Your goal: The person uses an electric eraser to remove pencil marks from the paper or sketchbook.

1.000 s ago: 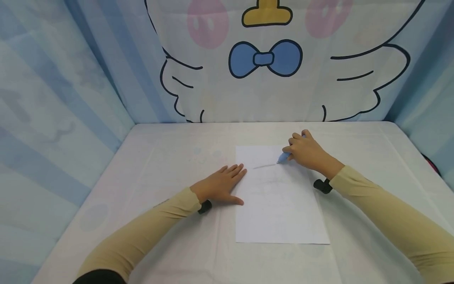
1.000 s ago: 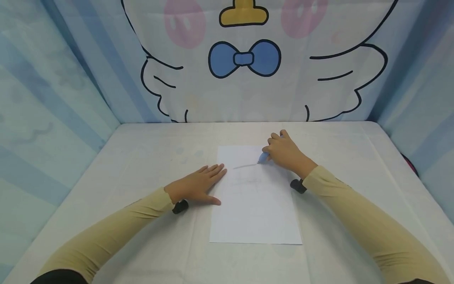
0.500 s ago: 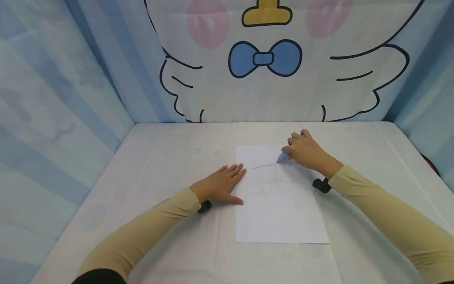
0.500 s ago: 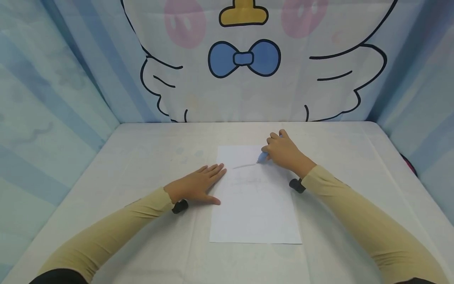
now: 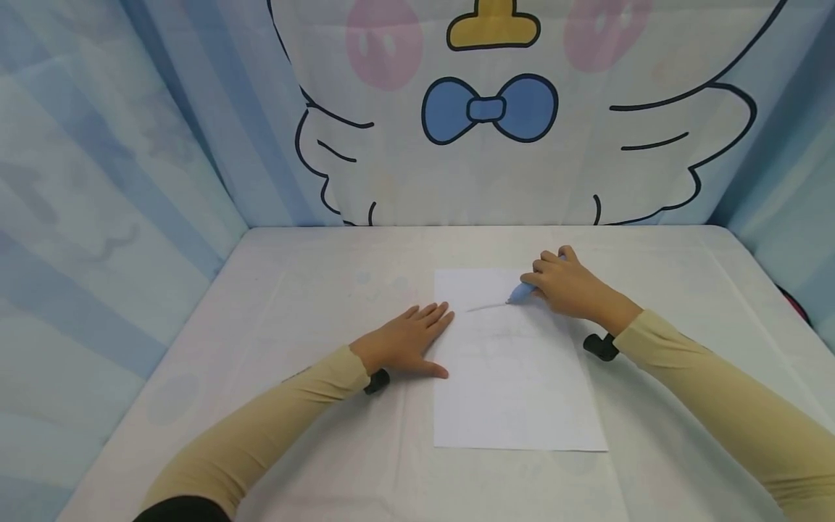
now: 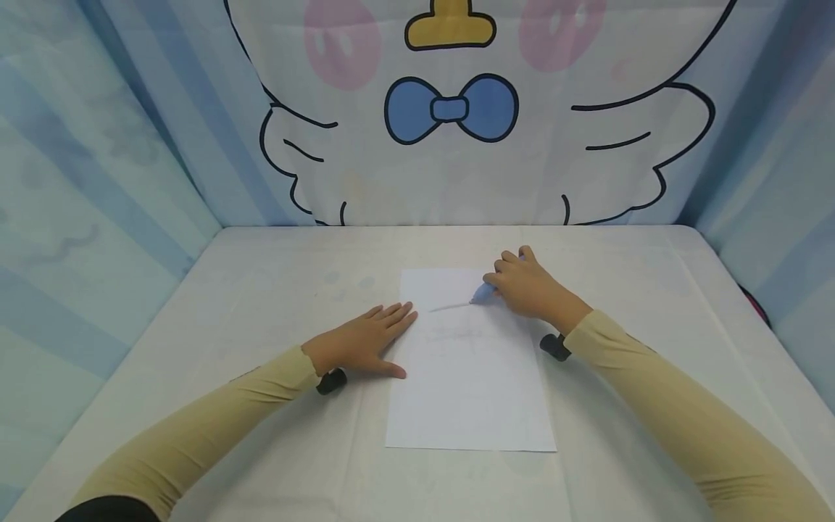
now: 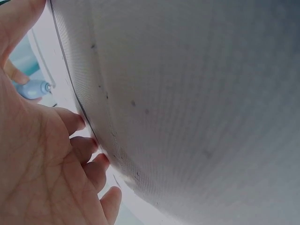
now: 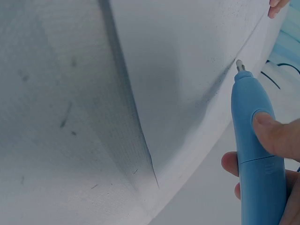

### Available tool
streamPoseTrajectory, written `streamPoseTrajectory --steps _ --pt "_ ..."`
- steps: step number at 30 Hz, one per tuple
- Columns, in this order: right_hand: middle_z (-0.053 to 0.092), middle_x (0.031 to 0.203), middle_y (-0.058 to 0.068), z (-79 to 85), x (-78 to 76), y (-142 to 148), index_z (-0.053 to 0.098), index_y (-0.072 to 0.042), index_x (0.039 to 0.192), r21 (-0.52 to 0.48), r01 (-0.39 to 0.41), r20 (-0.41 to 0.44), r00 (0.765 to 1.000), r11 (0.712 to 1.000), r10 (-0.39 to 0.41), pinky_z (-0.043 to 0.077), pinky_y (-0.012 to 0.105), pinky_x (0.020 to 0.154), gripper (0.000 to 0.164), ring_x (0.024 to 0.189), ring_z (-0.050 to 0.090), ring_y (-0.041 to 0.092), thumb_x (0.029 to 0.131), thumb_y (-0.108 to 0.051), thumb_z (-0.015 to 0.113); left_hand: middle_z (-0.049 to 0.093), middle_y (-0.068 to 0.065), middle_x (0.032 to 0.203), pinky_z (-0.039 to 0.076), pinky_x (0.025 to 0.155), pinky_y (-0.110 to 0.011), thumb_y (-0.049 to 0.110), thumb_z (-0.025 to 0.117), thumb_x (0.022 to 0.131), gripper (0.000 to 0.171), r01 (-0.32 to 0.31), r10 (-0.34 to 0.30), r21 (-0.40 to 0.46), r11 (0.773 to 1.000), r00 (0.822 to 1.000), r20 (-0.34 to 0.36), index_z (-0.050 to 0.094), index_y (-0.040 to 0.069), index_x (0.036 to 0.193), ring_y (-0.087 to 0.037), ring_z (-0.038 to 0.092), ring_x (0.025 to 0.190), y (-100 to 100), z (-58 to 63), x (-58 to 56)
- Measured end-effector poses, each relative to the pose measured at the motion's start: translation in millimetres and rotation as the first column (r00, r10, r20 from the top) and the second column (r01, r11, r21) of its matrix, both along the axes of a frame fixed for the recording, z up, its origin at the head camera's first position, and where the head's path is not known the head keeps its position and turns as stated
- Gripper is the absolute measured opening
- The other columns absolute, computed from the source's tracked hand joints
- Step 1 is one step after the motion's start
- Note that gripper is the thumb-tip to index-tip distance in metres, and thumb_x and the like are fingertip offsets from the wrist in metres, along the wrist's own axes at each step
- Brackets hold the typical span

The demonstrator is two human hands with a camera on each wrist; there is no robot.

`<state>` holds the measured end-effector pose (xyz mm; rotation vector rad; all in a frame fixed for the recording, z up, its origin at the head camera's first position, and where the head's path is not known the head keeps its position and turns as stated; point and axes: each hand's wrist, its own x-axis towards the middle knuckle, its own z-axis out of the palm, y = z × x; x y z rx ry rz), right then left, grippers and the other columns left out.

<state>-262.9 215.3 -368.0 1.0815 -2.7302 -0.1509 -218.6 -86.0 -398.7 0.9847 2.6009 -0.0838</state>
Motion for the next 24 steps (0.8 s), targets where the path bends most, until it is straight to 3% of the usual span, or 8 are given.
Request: streamPoseTrajectory --steps 8,24 --pt "0.064 0.086 0.008 -2.2 0.0 1.2 0.071 -0.01 0.101 -0.025 -0.022 -0.047 0.999 0.999 0.021 0.036 0.05 0.08 0.025 0.08 0.051 0.024 0.077 -0.016 0.069 0.001 -0.004 0.16 0.008 0.121 -0.041 0.073 0.049 0.08 0.103 0.003 -0.003 0.006 1.0 1.0 -0.004 0.005 0.015 0.153 -0.019 0.004 0.148 -0.4 0.7 0.4" --pt "0.065 0.086 0.01 -7.5 -2.2 -0.4 0.072 -0.011 0.098 -0.057 -0.079 -0.112 0.991 0.995 0.072 0.04 0.052 0.08 0.022 0.08 0.054 0.026 0.076 -0.015 0.072 0.001 -0.004 0.16 0.009 0.121 -0.04 0.073 0.049 0.08 0.103 0.009 -0.009 0.009 1.0 1.0 -0.006 0.005 0.016 0.153 -0.019 0.005 0.148 -1.9 0.4 -0.2"
